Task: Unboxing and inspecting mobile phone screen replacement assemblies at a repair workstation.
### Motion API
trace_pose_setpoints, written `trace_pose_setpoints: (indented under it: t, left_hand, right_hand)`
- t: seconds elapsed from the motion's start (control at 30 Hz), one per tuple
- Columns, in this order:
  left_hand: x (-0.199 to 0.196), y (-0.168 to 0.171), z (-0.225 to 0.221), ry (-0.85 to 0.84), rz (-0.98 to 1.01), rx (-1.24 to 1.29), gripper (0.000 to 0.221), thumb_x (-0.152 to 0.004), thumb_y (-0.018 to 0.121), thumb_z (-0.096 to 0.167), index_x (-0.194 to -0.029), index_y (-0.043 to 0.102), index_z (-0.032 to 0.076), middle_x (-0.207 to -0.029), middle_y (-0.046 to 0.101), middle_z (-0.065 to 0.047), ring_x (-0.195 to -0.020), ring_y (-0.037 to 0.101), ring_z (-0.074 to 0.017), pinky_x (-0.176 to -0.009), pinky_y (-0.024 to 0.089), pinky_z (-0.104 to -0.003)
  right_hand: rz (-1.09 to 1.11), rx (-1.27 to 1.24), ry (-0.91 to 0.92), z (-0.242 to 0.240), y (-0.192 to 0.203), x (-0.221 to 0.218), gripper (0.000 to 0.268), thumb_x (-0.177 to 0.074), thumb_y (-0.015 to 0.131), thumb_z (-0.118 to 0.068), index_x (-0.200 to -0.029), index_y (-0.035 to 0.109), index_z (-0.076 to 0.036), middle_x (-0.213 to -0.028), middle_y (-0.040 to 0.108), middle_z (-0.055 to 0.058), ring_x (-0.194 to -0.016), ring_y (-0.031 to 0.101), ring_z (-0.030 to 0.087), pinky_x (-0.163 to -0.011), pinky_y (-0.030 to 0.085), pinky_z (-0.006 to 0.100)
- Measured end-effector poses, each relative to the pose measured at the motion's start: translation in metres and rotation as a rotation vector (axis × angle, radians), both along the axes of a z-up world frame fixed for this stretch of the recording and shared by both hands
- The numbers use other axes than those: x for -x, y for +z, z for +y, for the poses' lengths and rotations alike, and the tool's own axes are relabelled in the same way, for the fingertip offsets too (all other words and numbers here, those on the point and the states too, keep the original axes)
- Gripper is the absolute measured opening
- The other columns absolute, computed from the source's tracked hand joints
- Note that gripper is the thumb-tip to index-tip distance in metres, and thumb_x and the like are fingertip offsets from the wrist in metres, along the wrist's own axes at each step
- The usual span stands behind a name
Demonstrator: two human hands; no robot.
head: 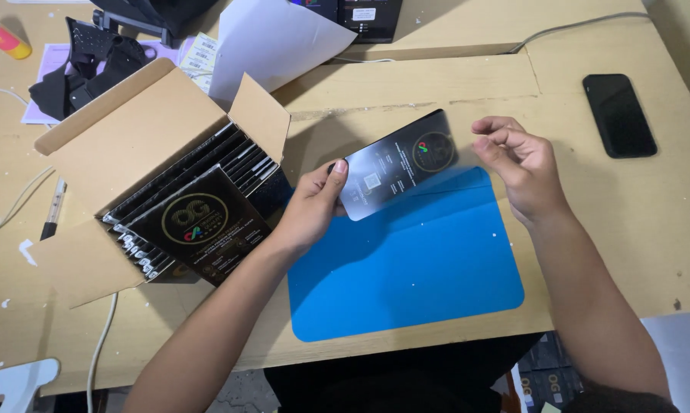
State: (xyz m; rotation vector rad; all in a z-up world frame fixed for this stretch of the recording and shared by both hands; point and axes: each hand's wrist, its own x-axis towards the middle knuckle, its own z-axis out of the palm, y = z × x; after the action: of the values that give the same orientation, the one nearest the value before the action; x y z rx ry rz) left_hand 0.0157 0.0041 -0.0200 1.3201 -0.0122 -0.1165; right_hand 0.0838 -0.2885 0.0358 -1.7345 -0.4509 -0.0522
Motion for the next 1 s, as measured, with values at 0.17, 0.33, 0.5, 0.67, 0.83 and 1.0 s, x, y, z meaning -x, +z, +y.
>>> trace_pose_setpoints:
  t: [0.17,0.33,0.5,0.67,0.83,1.0]
  left_hand:
    - [0.003,0.009,0.000,0.021,0.007,0.104,0.047,-0.111,0.039,0.037,-0.125,0.068,0.003,-0.092,0.075,-0.015,-0.086,0.076,-0.0238,-0.081,0.066,-0.048]
    - [0.003,0.001,-0.001,0.020,-0.029,0.246,0.048,-0.112,0.039,0.040,-0.128,0.065,0.003,-0.102,0.075,-0.019,-0.096,0.077,-0.0291,-0.089,0.063,-0.049]
    - [-0.009,-0.044,-0.011,-0.018,-0.074,0.282,0.050,-0.112,0.041,0.040,-0.134,0.064,0.002,-0.114,0.073,-0.021,-0.107,0.073,-0.0329,-0.093,0.059,-0.054]
    - [-0.028,-0.106,-0.016,-0.073,-0.069,0.208,0.047,-0.114,0.042,0.038,-0.142,0.061,0.006,-0.123,0.071,-0.019,-0.118,0.067,-0.0333,-0.100,0.054,-0.056]
    - [0.004,-0.011,-0.010,-0.067,-0.097,0.133,0.049,-0.113,0.041,0.036,-0.151,0.052,0.007,-0.135,0.066,-0.020,-0.125,0.063,-0.0344,-0.103,0.051,-0.058]
    - [0.010,-0.002,-0.008,-0.090,-0.131,0.089,0.052,-0.113,0.038,0.037,-0.156,0.046,0.008,-0.141,0.061,-0.025,-0.127,0.061,-0.0414,-0.103,0.051,-0.060]
  right_hand:
    - [0.217,-0.137,-0.180,0.004,-0.004,-0.006,0.024,-0.108,0.063,-0.029,-0.106,0.067,-0.005,-0.101,0.064,0.005,-0.104,0.066,0.013,-0.090,0.057,0.027]
    - [-0.311,0.077,-0.183,0.013,-0.024,-0.001,0.016,-0.106,0.068,-0.003,-0.091,0.063,0.000,-0.064,0.056,0.010,-0.063,0.060,0.016,-0.065,0.050,0.028]
    - [-0.559,0.405,0.025,0.058,-0.022,0.038,0.017,-0.091,0.075,-0.019,-0.105,0.079,-0.010,-0.059,0.064,0.003,-0.048,0.060,0.015,-0.049,0.050,0.027]
    - [-0.641,0.663,0.208,0.085,-0.007,0.060,0.045,-0.097,0.063,-0.040,-0.125,0.073,-0.007,-0.054,0.058,0.005,-0.036,0.054,0.018,-0.039,0.045,0.028]
    - [-0.486,0.923,0.111,0.082,0.005,0.057,0.061,-0.100,0.049,-0.052,-0.144,0.063,-0.013,-0.050,0.059,0.005,-0.037,0.056,0.022,-0.042,0.044,0.031]
    - [-0.249,1.012,-0.063,0.054,0.001,0.029,0.059,-0.101,0.046,-0.056,-0.153,0.053,-0.030,-0.057,0.063,0.008,-0.060,0.067,0.039,-0.063,0.052,0.049]
